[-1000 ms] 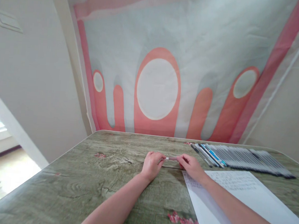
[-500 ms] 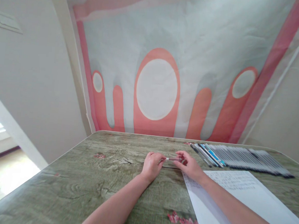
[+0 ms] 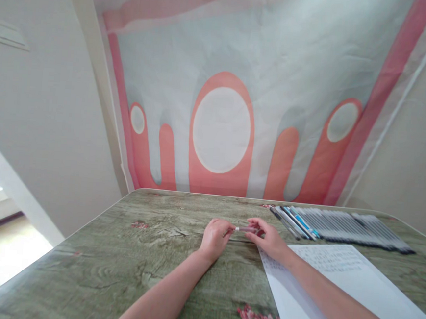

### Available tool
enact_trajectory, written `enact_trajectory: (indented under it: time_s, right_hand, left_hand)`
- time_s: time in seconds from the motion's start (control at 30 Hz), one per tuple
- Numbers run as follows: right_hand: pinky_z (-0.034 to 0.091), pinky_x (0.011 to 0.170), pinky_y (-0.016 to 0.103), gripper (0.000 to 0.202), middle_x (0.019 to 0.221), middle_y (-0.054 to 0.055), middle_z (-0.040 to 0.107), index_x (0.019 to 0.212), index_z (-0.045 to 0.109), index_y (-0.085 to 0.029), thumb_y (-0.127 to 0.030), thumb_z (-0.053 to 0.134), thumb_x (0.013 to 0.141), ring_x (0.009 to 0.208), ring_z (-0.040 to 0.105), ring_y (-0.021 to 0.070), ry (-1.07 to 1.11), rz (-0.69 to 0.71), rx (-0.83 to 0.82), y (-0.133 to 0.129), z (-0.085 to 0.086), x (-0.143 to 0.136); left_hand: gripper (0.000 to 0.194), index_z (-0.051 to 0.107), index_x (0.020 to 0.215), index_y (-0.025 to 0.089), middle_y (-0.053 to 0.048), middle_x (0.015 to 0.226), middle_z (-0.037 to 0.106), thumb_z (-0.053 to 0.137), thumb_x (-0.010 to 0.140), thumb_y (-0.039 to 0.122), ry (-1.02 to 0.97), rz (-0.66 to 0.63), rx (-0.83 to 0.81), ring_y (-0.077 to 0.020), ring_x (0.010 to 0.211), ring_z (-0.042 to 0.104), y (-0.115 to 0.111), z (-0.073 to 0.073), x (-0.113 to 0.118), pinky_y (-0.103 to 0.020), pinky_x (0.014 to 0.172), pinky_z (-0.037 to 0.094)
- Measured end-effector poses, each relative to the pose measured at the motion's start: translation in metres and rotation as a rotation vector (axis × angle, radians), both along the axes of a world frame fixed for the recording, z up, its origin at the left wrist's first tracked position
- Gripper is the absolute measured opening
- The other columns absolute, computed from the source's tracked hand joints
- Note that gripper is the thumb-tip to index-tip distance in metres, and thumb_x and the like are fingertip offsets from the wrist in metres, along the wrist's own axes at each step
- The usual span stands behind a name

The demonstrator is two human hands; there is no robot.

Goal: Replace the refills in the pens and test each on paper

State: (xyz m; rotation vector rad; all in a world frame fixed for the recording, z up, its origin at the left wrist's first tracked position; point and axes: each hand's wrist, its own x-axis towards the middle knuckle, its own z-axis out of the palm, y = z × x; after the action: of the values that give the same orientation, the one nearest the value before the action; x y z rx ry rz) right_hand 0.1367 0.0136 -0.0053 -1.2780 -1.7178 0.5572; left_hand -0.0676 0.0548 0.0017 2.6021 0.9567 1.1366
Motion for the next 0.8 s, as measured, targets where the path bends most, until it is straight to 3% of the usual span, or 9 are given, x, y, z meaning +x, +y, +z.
enact_trajectory:
  time_s: [0.07, 0.17, 0.33, 0.5, 0.57, 0.67, 0.73, 0.8]
  right_hand:
    - [0.043, 0.065, 0.027, 0.031, 0.088, 0.004, 0.064, 0.098, 0.059, -0.019, -0.038, 0.058, 0.074, 0.073, 0.057, 0.0163, -0.025, 0.011, 0.021, 0.0, 0.0, -0.001]
    - [0.041, 0.064, 0.027, 0.022, 0.077, 0.003, 0.065, 0.087, 0.064, -0.019, -0.036, 0.053, 0.078, 0.068, 0.056, 0.016, -0.085, 0.038, 0.024, 0.0, 0.003, 0.0]
    - [0.036, 0.052, 0.024, 0.028, 0.059, 0.0, 0.059, 0.078, 0.064, -0.019, -0.042, 0.049, 0.08, 0.055, 0.051, 0.0142, -0.068, 0.086, -0.065, -0.002, 0.009, 0.003]
    - [0.034, 0.051, 0.023, 0.033, 0.053, -0.001, 0.055, 0.071, 0.063, -0.019, -0.046, 0.047, 0.08, 0.051, 0.047, 0.0131, -0.029, 0.103, -0.109, -0.002, 0.007, 0.003]
    - [0.033, 0.05, 0.023, 0.035, 0.052, -0.001, 0.054, 0.07, 0.063, -0.018, -0.047, 0.046, 0.08, 0.05, 0.046, 0.0126, 0.005, 0.103, -0.122, 0.0, 0.005, 0.003]
    - [0.033, 0.048, 0.023, 0.038, 0.051, -0.001, 0.053, 0.072, 0.064, -0.017, -0.05, 0.046, 0.079, 0.049, 0.045, 0.0121, 0.095, 0.067, -0.151, 0.002, 0.002, 0.003]
    - [0.034, 0.047, 0.023, 0.04, 0.052, -0.001, 0.054, 0.075, 0.065, -0.017, -0.052, 0.046, 0.078, 0.049, 0.046, 0.0121, 0.151, 0.023, -0.159, 0.004, 0.001, 0.004]
    - [0.035, 0.047, 0.023, 0.04, 0.053, -0.001, 0.054, 0.077, 0.065, -0.017, -0.053, 0.046, 0.078, 0.049, 0.047, 0.0122, 0.19, -0.014, -0.158, 0.006, -0.001, 0.006]
  left_hand:
    - [0.01, 0.06, 0.084, 0.021, -0.001, 0.081, 0.065, 0.055, 0.078, 0.015, 0.002, 0.001, -0.005, -0.0148, 0.08, 0.058, 0.0, 0.0, 0.0, -0.03, 0.08, 0.039]
    - [0.009, 0.061, 0.082, 0.02, -0.001, 0.08, 0.065, 0.054, 0.079, 0.015, 0.01, -0.015, -0.008, -0.0151, 0.079, 0.057, -0.001, 0.002, 0.0, -0.03, 0.079, 0.039]
    - [0.014, 0.062, 0.082, 0.02, -0.003, 0.08, 0.065, 0.049, 0.082, 0.017, 0.045, -0.075, 0.013, -0.0161, 0.08, 0.057, 0.0, 0.006, -0.002, -0.032, 0.08, 0.041]
    - [0.014, 0.063, 0.086, 0.021, -0.004, 0.083, 0.065, 0.05, 0.082, 0.018, 0.005, -0.103, -0.006, -0.0161, 0.084, 0.058, -0.001, 0.004, -0.002, -0.034, 0.084, 0.042]
    - [0.02, 0.061, 0.097, 0.023, -0.004, 0.094, 0.064, 0.055, 0.079, 0.019, -0.061, -0.073, -0.037, -0.0169, 0.093, 0.056, -0.002, 0.004, -0.001, -0.035, 0.088, 0.041]
    - [0.051, 0.049, 0.118, 0.024, -0.007, 0.118, 0.054, 0.066, 0.07, 0.022, -0.213, 0.012, -0.076, -0.02, 0.111, 0.047, 0.001, 0.001, 0.0, -0.038, 0.095, 0.038]
    - [0.058, 0.045, 0.119, 0.022, -0.008, 0.119, 0.052, 0.069, 0.066, 0.024, -0.341, 0.076, -0.133, -0.0209, 0.11, 0.048, 0.006, -0.003, 0.0, -0.039, 0.093, 0.039]
    - [0.05, 0.045, 0.114, 0.019, -0.009, 0.107, 0.057, 0.067, 0.069, 0.025, -0.485, 0.119, -0.25, -0.019, 0.098, 0.056, 0.013, -0.01, 0.0, -0.037, 0.085, 0.045]
